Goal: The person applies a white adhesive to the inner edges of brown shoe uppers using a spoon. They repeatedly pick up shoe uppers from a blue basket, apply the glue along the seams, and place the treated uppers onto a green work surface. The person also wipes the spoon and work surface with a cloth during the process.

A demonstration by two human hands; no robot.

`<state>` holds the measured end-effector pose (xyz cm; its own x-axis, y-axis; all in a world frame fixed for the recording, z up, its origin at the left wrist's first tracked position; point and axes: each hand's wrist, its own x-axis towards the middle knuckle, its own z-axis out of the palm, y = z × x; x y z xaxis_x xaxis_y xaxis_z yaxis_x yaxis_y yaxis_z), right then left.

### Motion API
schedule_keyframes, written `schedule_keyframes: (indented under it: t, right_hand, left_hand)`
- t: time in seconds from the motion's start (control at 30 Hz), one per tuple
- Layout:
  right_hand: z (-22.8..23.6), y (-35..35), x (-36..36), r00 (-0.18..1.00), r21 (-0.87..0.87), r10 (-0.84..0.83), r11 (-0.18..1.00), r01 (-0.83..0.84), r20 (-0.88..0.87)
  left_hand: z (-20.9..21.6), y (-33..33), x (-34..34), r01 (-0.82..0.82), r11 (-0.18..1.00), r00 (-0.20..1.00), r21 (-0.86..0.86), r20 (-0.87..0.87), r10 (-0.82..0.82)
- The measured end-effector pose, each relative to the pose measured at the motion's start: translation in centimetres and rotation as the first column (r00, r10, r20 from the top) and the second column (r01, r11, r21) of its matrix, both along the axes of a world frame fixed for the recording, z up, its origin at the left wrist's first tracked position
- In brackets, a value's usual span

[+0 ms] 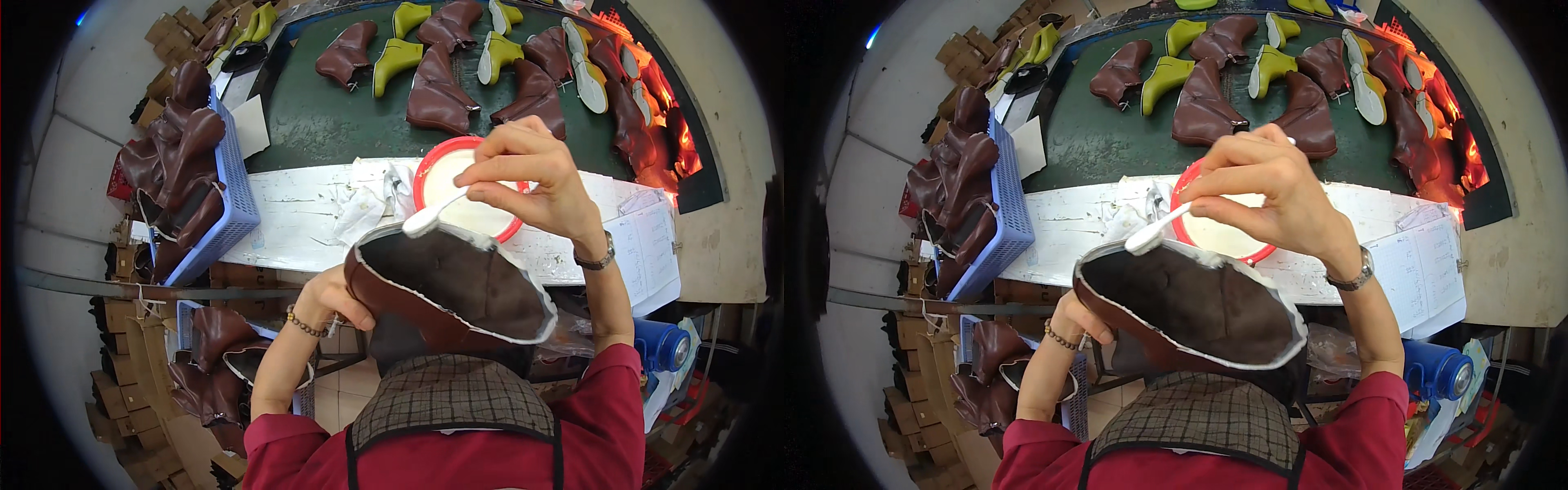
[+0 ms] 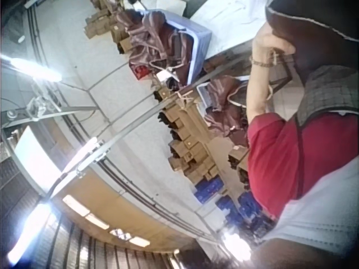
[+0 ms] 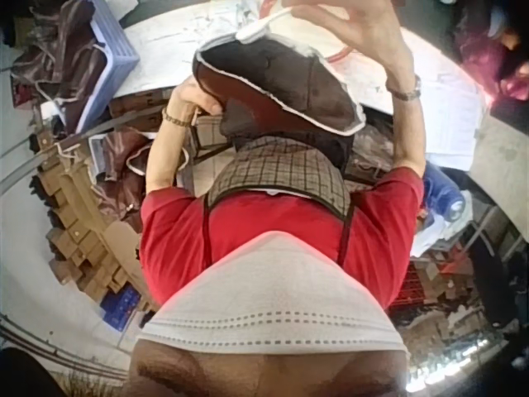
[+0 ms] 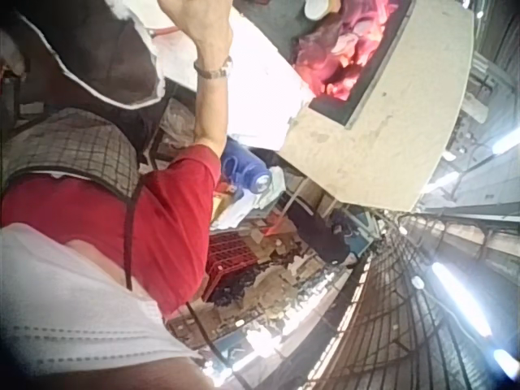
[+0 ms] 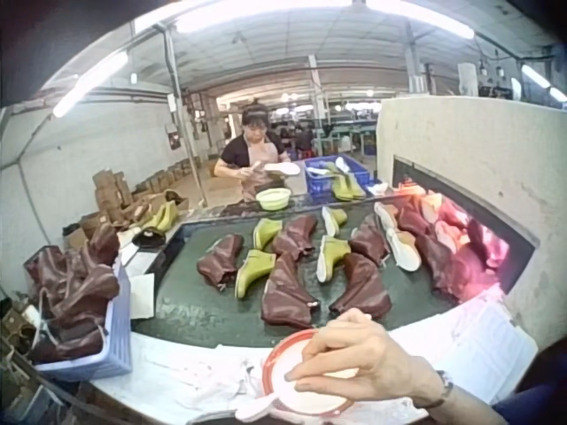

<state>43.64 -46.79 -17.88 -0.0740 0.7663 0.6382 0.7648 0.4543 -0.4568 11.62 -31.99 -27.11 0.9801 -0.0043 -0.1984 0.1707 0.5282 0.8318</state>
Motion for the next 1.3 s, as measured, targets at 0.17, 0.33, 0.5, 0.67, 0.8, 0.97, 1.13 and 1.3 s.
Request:
schedule_keyframes:
  t: [0.17, 0.33, 0.5, 0.67, 0.8, 0.97, 1.13, 1.3]
  right_hand:
    - [0.9, 1.7, -0.9, 0.994, 0.052, 0.103, 0.994, -0.101, -0.035]
    - [-1.6, -0.5, 0.7, 0.963, 0.049, 0.055, 0.998, -0.043, -0.265]
    - [-4.2, -0.9, 0.4, 0.918, 0.018, 0.006, 1.0, 0.001, -0.395]
    - [-5.6, -2.2, 0.2, 0.897, -0.061, -0.093, 0.995, 0.074, -0.432]
    - [-6.1, -4.1, 0.4, 0.887, -0.086, -0.186, 0.982, 0.165, -0.423]
    - [-6.7, -6.5, 0.7, 0.89, -0.113, -0.254, 0.967, 0.228, -0.379]
    - [-9.6, -6.4, 1.3, 0.764, -0.138, -0.345, 0.936, 0.325, -0.545]
    - [-18.8, -7.1, 4.0, 0.664, -0.223, -0.551, 0.827, 0.517, -0.505]
  left_hand:
    - [-1.6, -0.7, 0.6, 0.014, 0.992, 0.996, -0.123, 0.094, -0.002]
    - [0.5, 0.3, -0.1, -0.217, 0.976, 0.962, -0.025, 0.163, 0.218]
    - [0.1, 1.9, -1.8, -0.388, 0.921, 0.885, -0.035, 0.265, 0.383]
    - [0.4, 3.0, -3.8, -0.454, 0.891, 0.844, -0.012, 0.315, 0.435]
    - [0.5, 3.4, -4.9, -0.474, 0.88, 0.834, 0.013, 0.327, 0.445]
    - [0.7, 4.0, -5.0, -0.487, 0.873, 0.831, 0.033, 0.324, 0.452]
    - [1.4, 5.7, -3.2, -0.504, 0.86, 0.842, 0.077, 0.263, 0.471]
    - [2.1, 9.9, -0.4, -0.679, 0.73, 0.734, 0.081, 0.047, 0.677]
